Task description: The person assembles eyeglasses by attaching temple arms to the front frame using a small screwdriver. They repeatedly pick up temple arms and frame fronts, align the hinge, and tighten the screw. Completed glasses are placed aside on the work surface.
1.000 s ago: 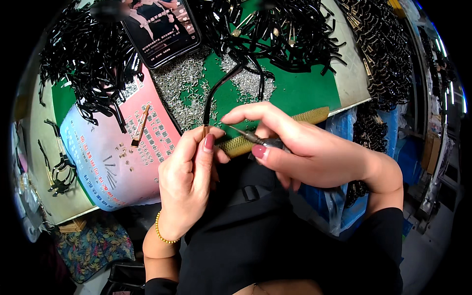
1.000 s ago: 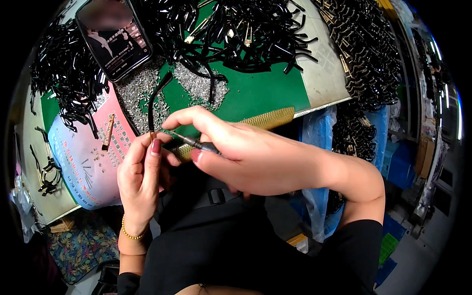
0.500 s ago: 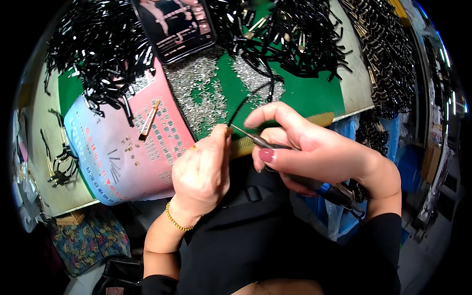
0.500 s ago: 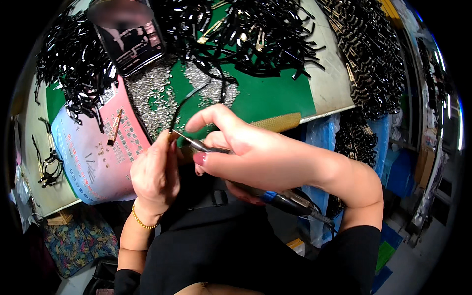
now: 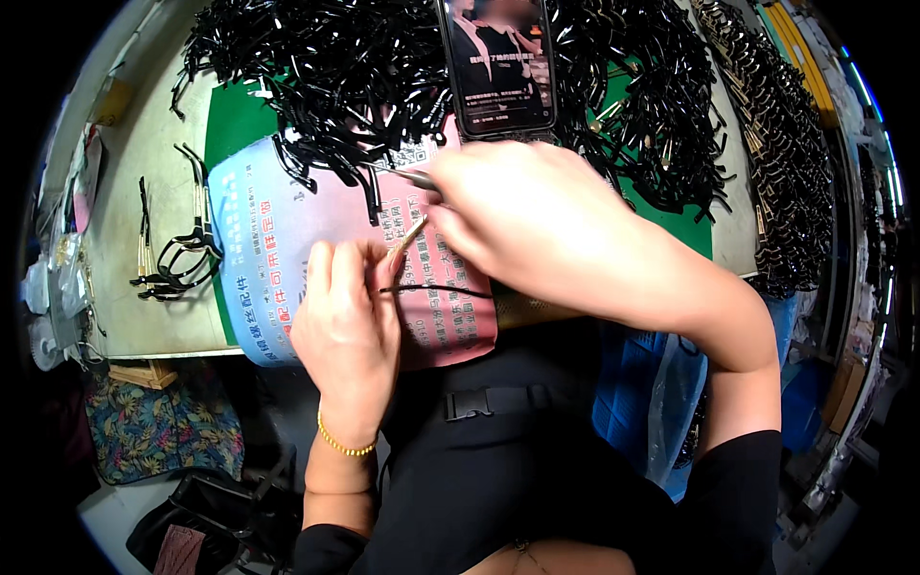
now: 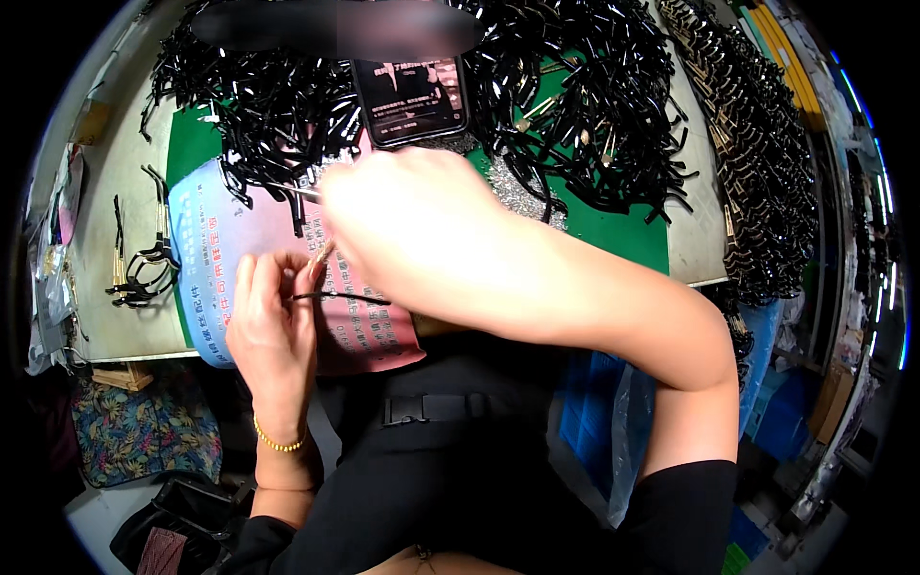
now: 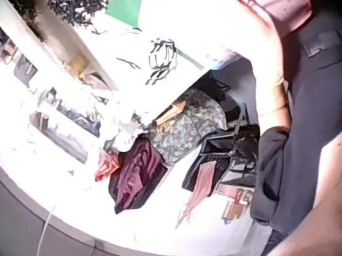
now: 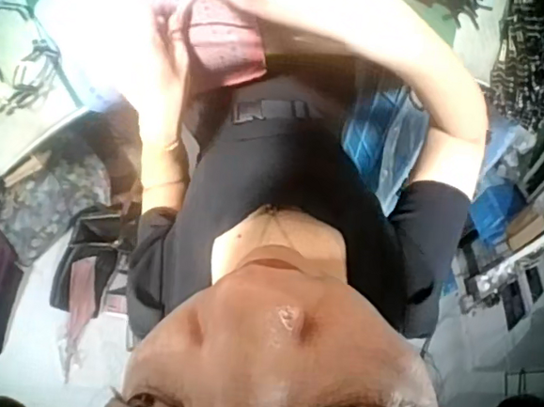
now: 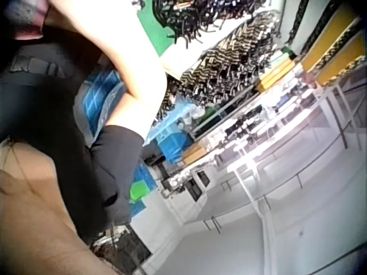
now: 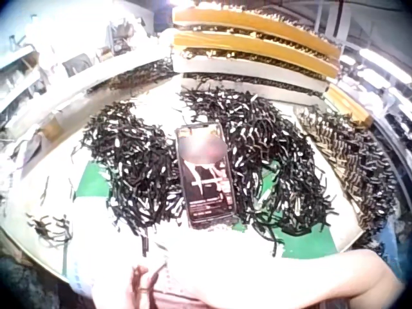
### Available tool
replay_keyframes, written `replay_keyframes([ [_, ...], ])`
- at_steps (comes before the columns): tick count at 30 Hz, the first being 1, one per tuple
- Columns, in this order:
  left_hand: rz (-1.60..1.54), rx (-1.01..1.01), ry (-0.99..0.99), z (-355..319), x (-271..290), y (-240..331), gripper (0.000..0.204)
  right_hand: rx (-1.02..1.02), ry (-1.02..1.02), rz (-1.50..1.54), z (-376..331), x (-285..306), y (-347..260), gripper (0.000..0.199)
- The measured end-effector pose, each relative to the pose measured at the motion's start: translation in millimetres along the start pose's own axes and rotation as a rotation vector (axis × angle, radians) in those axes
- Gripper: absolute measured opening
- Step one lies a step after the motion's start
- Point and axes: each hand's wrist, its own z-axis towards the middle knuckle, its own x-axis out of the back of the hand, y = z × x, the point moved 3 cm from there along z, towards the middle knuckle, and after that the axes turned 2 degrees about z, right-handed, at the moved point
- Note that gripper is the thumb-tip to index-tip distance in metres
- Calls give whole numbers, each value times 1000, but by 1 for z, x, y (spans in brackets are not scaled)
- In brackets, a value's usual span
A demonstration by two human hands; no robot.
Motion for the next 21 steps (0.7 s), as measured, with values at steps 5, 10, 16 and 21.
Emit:
replay_keyframes([
  [5,-147,7,59,-13,16,-17,12,43,3,-299,51,-33,-25,18],
  [10,-8,0,70,-9,28,-32,36,24,-13,-228,49,-34,-17,19],
  [16,14,-16,150,1,17,-31,26,157,-17,-340,37,-34,-20,15],
  [21,69,-42,113,-1,22,-24,36,173,12,-423,16,-35,-22,14],
])
